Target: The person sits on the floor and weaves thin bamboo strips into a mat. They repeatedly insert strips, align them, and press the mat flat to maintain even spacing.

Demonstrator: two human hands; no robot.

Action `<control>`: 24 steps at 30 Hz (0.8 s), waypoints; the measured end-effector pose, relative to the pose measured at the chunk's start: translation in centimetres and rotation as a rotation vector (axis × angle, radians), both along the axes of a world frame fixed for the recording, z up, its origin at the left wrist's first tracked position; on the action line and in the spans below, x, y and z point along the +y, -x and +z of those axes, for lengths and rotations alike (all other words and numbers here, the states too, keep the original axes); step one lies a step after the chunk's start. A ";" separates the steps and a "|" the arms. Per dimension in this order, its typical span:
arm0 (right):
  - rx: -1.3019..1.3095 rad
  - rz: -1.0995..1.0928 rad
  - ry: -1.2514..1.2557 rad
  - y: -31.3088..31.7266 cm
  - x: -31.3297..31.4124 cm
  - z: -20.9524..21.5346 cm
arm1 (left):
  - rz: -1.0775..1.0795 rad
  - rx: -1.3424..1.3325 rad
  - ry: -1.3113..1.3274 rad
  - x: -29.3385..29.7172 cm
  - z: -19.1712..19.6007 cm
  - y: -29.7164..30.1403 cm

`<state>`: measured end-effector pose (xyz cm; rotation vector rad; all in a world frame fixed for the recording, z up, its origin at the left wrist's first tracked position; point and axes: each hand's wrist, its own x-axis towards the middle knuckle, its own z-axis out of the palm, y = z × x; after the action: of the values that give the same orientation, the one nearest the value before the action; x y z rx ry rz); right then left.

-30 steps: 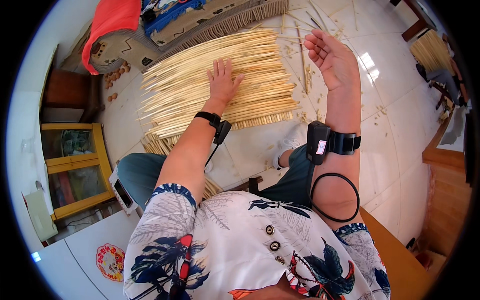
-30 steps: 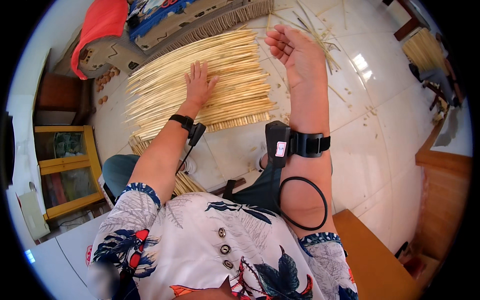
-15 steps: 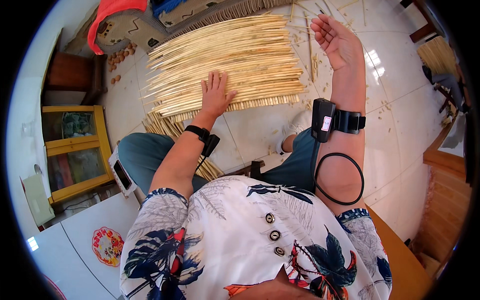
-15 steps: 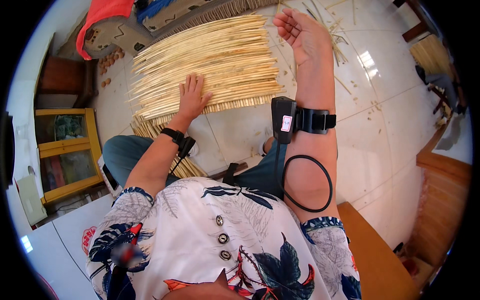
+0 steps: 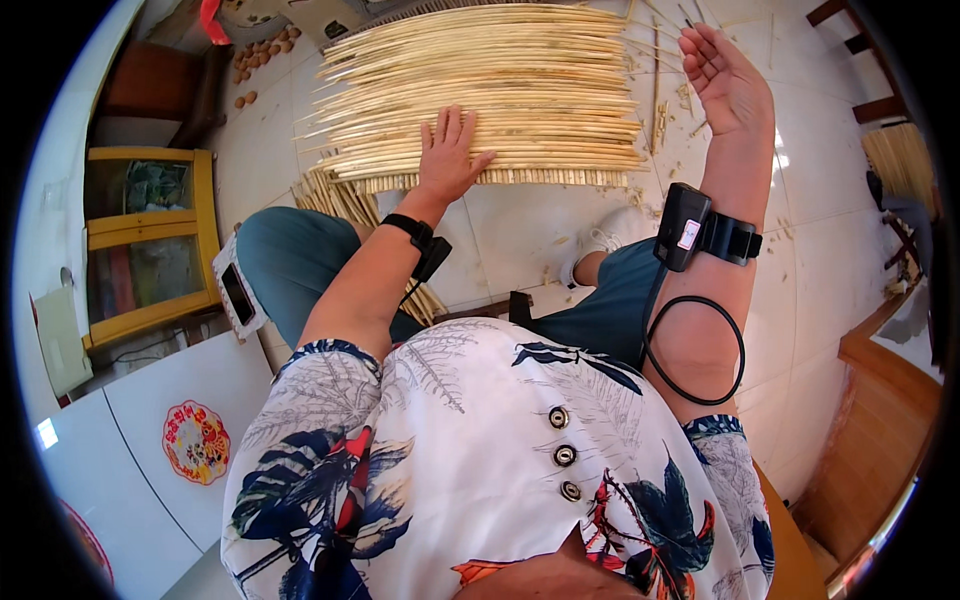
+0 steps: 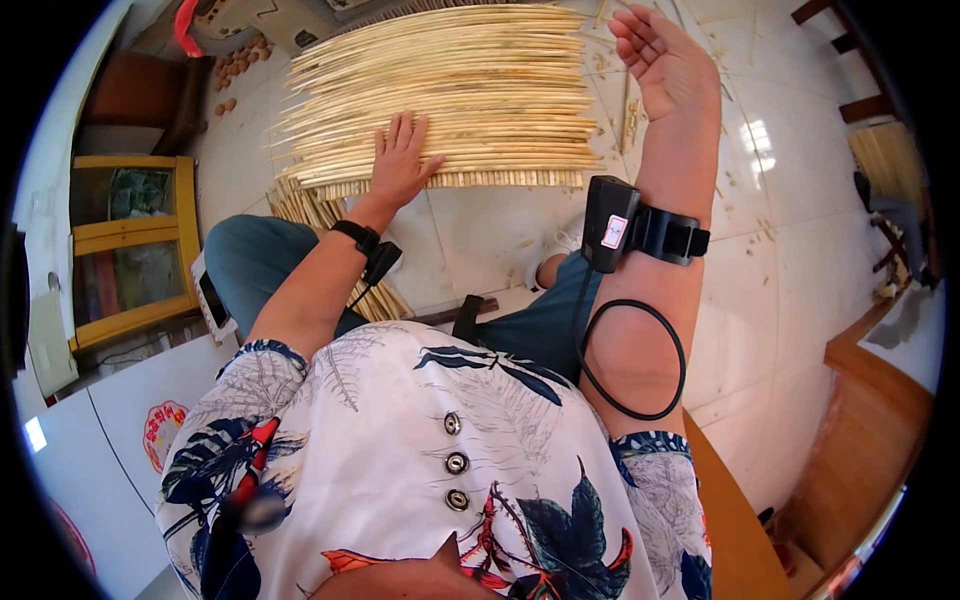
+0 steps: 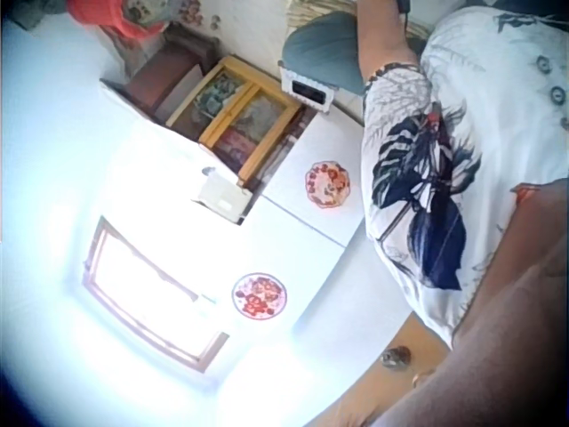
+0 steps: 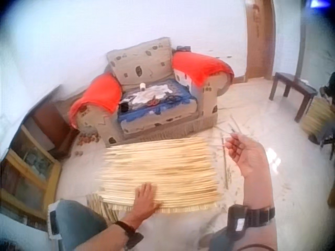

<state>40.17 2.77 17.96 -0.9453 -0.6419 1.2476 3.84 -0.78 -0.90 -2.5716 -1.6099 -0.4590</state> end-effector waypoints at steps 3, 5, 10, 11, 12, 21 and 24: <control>0.003 0.001 0.009 -0.5 0.1 0.0 | 0.016 0.002 0.007 -0.1 0.2 -0.1; 0.054 0.033 -0.019 -1.4 0.5 -0.4 | 0.032 -0.005 0.023 0.4 0.3 -0.2; 0.049 -0.062 0.004 2.3 -1.0 1.3 | 0.026 -0.045 -0.012 -0.4 1.1 1.3; 0.045 -0.061 -0.002 2.3 -0.8 1.2 | 0.013 -0.012 -0.007 -0.4 1.1 1.6; 0.043 -0.059 -0.001 2.2 -0.8 1.1 | 0.000 0.021 -0.002 -0.4 1.0 1.7; 0.031 -0.027 0.000 1.8 -0.4 0.8 | 0.038 0.028 0.035 -0.7 0.4 1.9; 0.001 0.022 0.004 -1.0 1.4 -0.7 | 0.109 -0.113 -0.036 0.9 2.3 3.3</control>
<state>41.13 4.20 17.21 -0.9430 -0.6505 1.2699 0.58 0.07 1.39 -2.4578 -1.7502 -0.6273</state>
